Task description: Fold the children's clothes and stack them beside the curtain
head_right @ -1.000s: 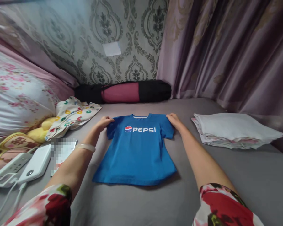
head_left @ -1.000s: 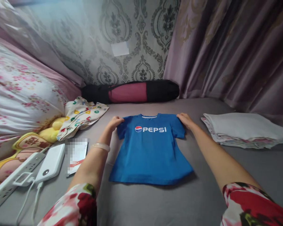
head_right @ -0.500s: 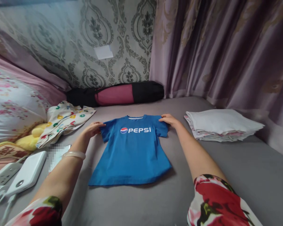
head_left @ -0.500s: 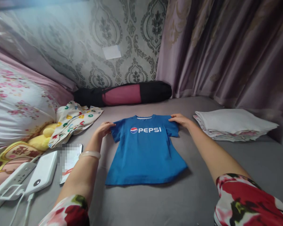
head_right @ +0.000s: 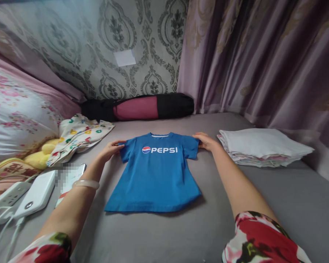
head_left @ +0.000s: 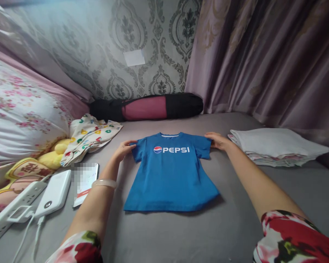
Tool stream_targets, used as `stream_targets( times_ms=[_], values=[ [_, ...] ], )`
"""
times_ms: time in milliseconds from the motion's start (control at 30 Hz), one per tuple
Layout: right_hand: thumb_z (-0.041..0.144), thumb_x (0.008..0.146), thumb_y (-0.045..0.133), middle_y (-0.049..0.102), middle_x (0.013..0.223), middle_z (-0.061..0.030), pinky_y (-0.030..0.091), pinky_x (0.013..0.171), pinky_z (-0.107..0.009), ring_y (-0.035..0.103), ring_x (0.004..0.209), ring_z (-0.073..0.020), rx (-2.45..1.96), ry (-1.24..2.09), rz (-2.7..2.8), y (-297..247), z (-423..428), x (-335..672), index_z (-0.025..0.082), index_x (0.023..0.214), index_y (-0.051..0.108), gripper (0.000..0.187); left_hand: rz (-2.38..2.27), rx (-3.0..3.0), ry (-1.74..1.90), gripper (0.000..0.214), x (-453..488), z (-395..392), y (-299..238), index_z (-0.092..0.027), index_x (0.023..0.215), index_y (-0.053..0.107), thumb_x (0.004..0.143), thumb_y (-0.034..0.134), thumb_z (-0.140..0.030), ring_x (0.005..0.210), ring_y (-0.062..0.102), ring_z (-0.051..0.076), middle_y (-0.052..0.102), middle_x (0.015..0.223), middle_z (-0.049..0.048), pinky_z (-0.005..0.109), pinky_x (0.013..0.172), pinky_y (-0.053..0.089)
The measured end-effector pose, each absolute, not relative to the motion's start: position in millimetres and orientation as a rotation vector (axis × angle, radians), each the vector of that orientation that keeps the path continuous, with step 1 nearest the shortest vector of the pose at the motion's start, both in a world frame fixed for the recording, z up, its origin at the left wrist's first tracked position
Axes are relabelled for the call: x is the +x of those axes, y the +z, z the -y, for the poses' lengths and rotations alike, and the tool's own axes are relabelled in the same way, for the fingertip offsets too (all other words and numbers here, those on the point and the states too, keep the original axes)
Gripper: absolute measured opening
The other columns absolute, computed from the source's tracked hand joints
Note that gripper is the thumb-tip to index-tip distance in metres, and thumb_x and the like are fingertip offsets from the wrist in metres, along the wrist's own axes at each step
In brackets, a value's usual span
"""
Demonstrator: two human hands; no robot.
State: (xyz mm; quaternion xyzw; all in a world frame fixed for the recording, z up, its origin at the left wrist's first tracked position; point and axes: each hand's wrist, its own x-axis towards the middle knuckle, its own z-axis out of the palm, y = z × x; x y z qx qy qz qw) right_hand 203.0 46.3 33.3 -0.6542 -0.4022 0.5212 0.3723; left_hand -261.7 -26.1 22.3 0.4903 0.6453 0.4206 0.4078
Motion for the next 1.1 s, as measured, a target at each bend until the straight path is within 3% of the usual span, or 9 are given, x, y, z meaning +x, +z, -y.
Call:
stream_targets(
  times_ms=[100,200,267,367,500,633,800,967,1100],
  values=[
    [0.016,0.077,0.064,0.062,0.076,-0.0012,0.056,0.066,-0.033,0.064,0.067,-0.0168,-1.691,1.349,0.978,30,-36,209,0.019,0.126,0.046,0.053,-1.673,1.321,1.007,0.037,-263,30,16,-0.016,0.095,0.072,0.062,0.071,-0.031,0.057,0.047,0.011,0.053,0.061,-0.0025,0.022,0.054,0.039],
    [0.018,0.078,0.063,0.065,0.091,-0.0067,0.055,0.072,-0.035,0.065,0.079,-0.0198,-1.752,1.211,1.051,22,-24,204,0.020,0.139,0.037,0.067,-1.783,1.391,0.987,0.037,-259,30,5,-0.016,0.102,0.071,0.068,0.063,-0.028,0.054,0.046,0.012,0.052,0.060,-0.0023,0.022,0.051,0.036],
    [0.021,0.081,0.061,0.063,0.110,-0.0120,0.052,0.083,-0.037,0.063,0.095,-0.0230,-1.843,0.916,1.246,15,-16,193,0.019,0.142,0.037,0.066,-1.899,1.441,1.035,0.038,-254,28,-4,-0.015,0.107,0.069,0.073,0.055,-0.023,0.060,0.051,0.015,0.056,0.065,0.0001,0.024,0.055,0.040],
    [0.021,0.088,0.051,0.054,0.130,-0.0165,0.043,0.096,-0.040,0.054,0.114,-0.0286,-1.928,0.451,1.588,5,-4,172,0.016,0.141,0.041,0.054,-2.013,1.499,1.110,0.039,-247,24,-14,-0.015,0.108,0.067,0.076,0.046,-0.016,0.083,0.059,0.020,0.066,0.086,0.0053,0.027,0.074,0.048],
    [0.023,0.096,0.034,0.053,0.129,-0.0171,0.043,0.088,-0.041,0.059,0.105,-0.0300,-2.004,0.167,1.863,0,0,160,0.020,0.139,0.045,0.044,-2.049,1.708,1.124,0.038,-248,22,-22,-0.016,0.109,0.065,0.079,0.043,-0.012,0.107,0.057,0.023,0.066,0.107,0.0093,0.035,0.097,0.044],
    [0.028,0.099,0.029,0.054,0.126,-0.0162,0.043,0.082,-0.038,0.061,0.099,-0.0280,-2.044,0.004,2.012,2,-10,173,0.021,0.137,0.047,0.042,-2.078,1.913,1.073,0.036,-253,22,-28,-0.013,0.108,0.064,0.080,0.040,-0.012,0.108,0.056,0.025,0.064,0.110,0.0133,0.041,0.100,0.043],
    [0.030,0.098,0.036,0.057,0.125,-0.0160,0.045,0.085,-0.038,0.061,0.103,-0.0284,-2.009,0.053,2.067,1,-17,184,0.020,0.129,0.054,0.037,-2.124,1.951,1.024,0.034,-251,21,-29,-0.013,0.105,0.064,0.080,0.041,-0.012,0.108,0.056,0.025,0.063,0.107,0.0134,0.041,0.101,0.042],
    [0.035,0.096,0.043,0.063,0.119,-0.0159,0.045,0.093,-0.039,0.059,0.109,-0.0276,-1.918,0.207,1.785,1,-14,190,0.016,0.132,0.052,0.041,-2.225,1.654,1.040,0.035,-249,30,-15,-0.011,0.111,0.063,0.081,0.050,-0.023,0.091,0.059,0.020,0.055,0.110,0.0128,0.037,0.094,0.047],
    [0.046,0.097,0.040,0.069,0.103,-0.0137,0.053,0.072,-0.032,0.067,0.083,-0.0213,-1.871,0.528,1.515,9,2,204,0.015,0.129,0.052,0.046,-2.291,1.571,0.994,0.039,-243,47,1,-0.010,0.112,0.062,0.078,0.059,-0.029,0.096,0.057,0.021,0.055,0.105,0.0113,0.038,0.096,0.045]
  ],
)
